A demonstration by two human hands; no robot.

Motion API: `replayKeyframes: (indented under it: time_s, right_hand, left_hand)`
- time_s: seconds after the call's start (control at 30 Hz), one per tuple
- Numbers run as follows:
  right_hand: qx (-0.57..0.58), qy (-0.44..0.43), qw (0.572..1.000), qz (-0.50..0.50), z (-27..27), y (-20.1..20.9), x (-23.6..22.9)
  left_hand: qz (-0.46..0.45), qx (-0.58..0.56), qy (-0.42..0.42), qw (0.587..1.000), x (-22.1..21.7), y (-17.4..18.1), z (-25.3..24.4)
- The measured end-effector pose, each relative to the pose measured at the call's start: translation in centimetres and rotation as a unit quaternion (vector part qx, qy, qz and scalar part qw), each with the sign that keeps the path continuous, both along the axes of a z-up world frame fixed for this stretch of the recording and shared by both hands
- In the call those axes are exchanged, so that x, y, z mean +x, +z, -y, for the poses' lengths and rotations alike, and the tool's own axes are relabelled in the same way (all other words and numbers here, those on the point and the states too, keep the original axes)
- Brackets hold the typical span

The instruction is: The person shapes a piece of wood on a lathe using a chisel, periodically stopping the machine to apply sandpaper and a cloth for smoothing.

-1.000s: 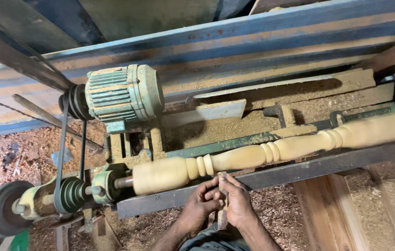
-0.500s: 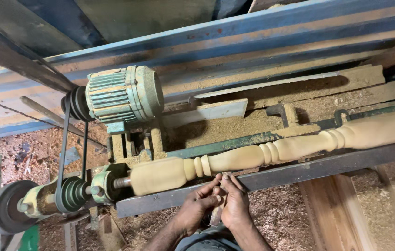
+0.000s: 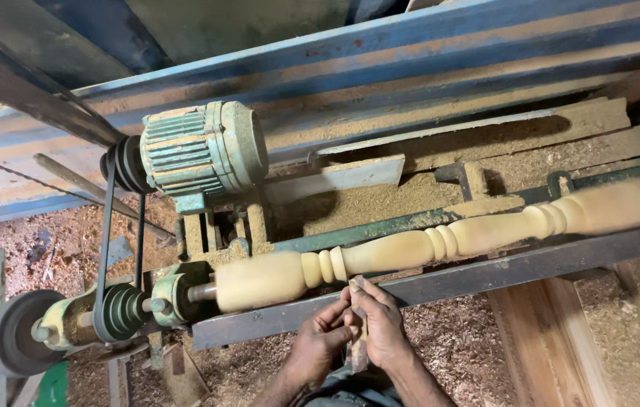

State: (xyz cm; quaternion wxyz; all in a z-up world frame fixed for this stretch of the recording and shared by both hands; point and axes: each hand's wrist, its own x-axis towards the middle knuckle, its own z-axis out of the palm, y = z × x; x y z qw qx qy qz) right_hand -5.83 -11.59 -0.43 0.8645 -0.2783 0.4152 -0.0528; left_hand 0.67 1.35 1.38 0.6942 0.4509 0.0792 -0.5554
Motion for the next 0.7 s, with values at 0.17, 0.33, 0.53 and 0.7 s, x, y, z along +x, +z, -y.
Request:
replayKeyframes:
  time_s: [0.17, 0.33, 0.53, 0.7]
  right_hand:
    - [-0.008, 0.047, 0.999, 0.023, 0.3, 0.2, -0.3]
    - [-0.016, 0.053, 0.998, 0.027, 0.4, 0.1, 0.0]
    - [0.049, -0.052, 0.997, 0.01, 0.4, -0.4, -0.5]
    - [0.074, -0.119, 0.99, -0.026, 0.7, -0.9, -0.5]
  left_hand:
    - [-0.007, 0.018, 0.021, 1.0, -0.8, 0.4, 0.1]
    - [0.009, 0.03, 0.009, 0.999, -0.5, 1.0, 0.5]
    - [0.018, 0.063, -0.026, 0.998, 0.3, 1.3, 1.4]
    - [0.003, 0.133, -0.078, 0.988, 0.8, 1.2, 2.3]
